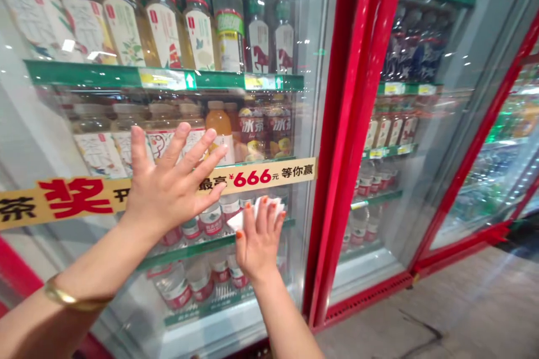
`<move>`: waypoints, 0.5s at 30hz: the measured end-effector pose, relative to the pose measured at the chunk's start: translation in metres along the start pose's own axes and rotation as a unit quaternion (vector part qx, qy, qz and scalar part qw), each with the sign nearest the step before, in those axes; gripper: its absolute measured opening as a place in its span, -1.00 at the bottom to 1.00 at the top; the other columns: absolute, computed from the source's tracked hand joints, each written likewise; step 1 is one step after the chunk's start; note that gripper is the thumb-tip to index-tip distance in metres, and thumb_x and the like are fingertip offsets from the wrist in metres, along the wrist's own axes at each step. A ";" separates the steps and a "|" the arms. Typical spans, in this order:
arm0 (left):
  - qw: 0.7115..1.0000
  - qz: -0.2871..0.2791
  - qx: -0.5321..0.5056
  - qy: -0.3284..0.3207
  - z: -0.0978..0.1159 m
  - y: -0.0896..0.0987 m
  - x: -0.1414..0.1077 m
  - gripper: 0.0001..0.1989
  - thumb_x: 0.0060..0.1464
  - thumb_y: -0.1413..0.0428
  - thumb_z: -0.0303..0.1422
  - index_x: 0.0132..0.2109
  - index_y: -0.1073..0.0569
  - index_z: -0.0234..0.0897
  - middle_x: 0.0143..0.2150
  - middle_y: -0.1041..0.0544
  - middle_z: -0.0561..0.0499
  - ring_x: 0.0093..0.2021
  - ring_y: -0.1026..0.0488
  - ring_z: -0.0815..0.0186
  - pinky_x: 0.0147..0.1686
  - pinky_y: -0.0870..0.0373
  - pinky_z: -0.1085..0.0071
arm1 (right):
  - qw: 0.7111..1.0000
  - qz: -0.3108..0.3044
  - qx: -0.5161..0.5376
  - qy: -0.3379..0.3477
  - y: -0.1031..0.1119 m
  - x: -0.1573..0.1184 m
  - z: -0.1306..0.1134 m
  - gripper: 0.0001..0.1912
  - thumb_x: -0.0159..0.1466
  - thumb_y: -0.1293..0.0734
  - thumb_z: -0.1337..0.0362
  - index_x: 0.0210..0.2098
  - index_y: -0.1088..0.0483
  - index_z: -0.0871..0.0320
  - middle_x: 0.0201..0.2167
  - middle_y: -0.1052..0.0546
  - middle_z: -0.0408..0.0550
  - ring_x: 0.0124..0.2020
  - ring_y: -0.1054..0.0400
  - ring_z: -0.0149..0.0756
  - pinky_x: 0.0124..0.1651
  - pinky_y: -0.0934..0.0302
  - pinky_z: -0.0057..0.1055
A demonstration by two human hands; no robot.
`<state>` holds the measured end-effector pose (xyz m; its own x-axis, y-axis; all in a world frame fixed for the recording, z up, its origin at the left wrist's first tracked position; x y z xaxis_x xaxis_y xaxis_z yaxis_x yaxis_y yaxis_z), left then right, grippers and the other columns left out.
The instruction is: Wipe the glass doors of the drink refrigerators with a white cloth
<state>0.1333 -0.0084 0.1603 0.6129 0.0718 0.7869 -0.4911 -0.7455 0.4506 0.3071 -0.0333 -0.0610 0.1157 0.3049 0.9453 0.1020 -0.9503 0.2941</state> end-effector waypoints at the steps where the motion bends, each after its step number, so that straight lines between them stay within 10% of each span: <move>1: 1.000 -0.003 0.011 -0.003 0.001 0.000 0.000 -0.12 0.36 -0.21 0.00 0.63 0.07 0.29 0.66 -0.10 0.11 0.68 0.06 -0.12 0.55 0.68 -0.47 | 0.999 -0.007 0.004 0.045 -0.001 -0.009 -0.002 -0.12 0.47 -0.22 0.16 0.67 0.20 -0.11 0.68 0.01 -0.03 0.71 0.52 0.09 0.63 0.31 0.52; 3: 0.999 -0.009 0.032 -0.003 0.001 0.001 0.000 -0.11 0.36 -0.22 -0.02 0.63 0.08 0.28 0.67 -0.07 0.14 0.70 0.10 -0.07 0.56 0.67 -0.45 | 0.998 0.001 -0.004 0.056 0.003 -0.028 0.011 -0.11 0.45 -0.24 0.21 0.67 0.21 -0.16 0.69 0.06 -0.10 0.71 0.52 0.05 0.65 0.34 0.47; 8: 0.998 0.002 0.054 -0.021 0.001 0.000 -0.001 -0.09 0.33 -0.23 -0.01 0.64 0.04 0.18 0.68 -0.05 0.08 0.70 0.10 -0.07 0.57 0.67 -0.40 | 0.983 0.034 -0.028 -0.180 0.021 -0.017 0.041 -0.10 0.50 -0.13 0.27 0.67 0.47 0.10 0.68 0.45 0.21 0.69 0.54 0.33 0.47 0.11 0.71; 15: 0.996 0.058 0.059 -0.044 -0.003 -0.006 -0.002 -0.13 0.31 -0.17 0.07 0.62 -0.01 0.19 0.65 -0.12 0.07 0.68 0.05 -0.07 0.59 0.61 -0.35 | 0.999 -0.003 0.035 0.037 0.000 -0.039 -0.008 -0.16 0.55 -0.09 0.01 0.68 0.29 0.11 0.70 0.17 0.18 0.71 0.42 0.12 0.61 0.08 0.29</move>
<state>0.1331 -0.0023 0.1570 0.6107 -0.0747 0.7883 -0.4898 -0.8178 0.3020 0.2952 -0.0458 -0.0967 0.0411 0.3028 0.9522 0.1708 -0.9411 0.2919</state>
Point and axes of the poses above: each hand's wrist, its own x-axis towards the middle knuckle, its own y-axis out of the back of the hand, z = x × y, the point moved 3 cm from there along x, towards the middle knuckle
